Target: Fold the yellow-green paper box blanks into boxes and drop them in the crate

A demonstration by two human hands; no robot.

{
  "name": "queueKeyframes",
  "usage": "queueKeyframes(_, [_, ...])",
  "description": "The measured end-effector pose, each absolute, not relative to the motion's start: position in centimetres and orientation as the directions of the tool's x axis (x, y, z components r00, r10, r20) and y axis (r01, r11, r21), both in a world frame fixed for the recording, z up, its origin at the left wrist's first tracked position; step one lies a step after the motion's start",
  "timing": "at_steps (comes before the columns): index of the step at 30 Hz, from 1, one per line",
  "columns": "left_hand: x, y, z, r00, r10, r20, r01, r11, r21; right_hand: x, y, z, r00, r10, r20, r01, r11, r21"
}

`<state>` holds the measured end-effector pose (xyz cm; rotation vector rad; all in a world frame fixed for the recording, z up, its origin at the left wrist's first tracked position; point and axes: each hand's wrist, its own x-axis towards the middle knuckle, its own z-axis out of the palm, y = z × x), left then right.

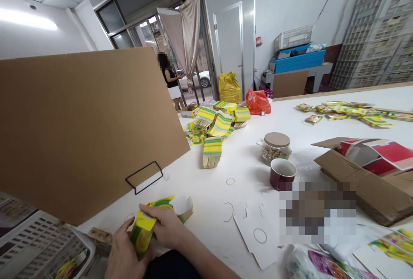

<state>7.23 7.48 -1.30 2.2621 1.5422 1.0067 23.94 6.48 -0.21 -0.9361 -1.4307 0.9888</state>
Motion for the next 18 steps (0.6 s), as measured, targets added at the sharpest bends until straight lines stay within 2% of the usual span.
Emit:
queueKeyframes(2, [6.3, 8.0, -1.0, 0.269, 0.885, 0.38, 0.774, -0.433, 0.462, 24.1, 6.4, -0.1, -0.021, 0.929, 0.369, 0.039, 0.369, -0.929])
queueKeyframes(4, [5.1, 8.3, -0.6, 0.285, 0.895, 0.343, 0.783, -0.424, 0.456, 24.3, 6.2, 0.1, -0.09, 0.899, 0.429, 0.103, 0.437, -0.893])
queueKeyframes(7, [3.7, 8.5, 0.4, 0.284, 0.894, 0.346, 0.76, -0.43, 0.487, 24.7, 6.0, 0.1, -0.21, 0.866, 0.454, 0.162, 0.489, -0.857])
queueKeyframes(12, [3.0, 8.3, 2.7, 0.358, 0.9, 0.25, 0.689, -0.435, 0.58, 24.6, 6.7, -1.2, -0.277, 0.87, 0.409, 0.155, 0.46, -0.874])
queueKeyframes(18, [2.9, 8.4, 3.0, 0.337, 0.917, 0.212, 0.638, -0.388, 0.665, 24.5, 7.1, -1.5, -0.285, 0.852, 0.438, 0.109, 0.483, -0.869])
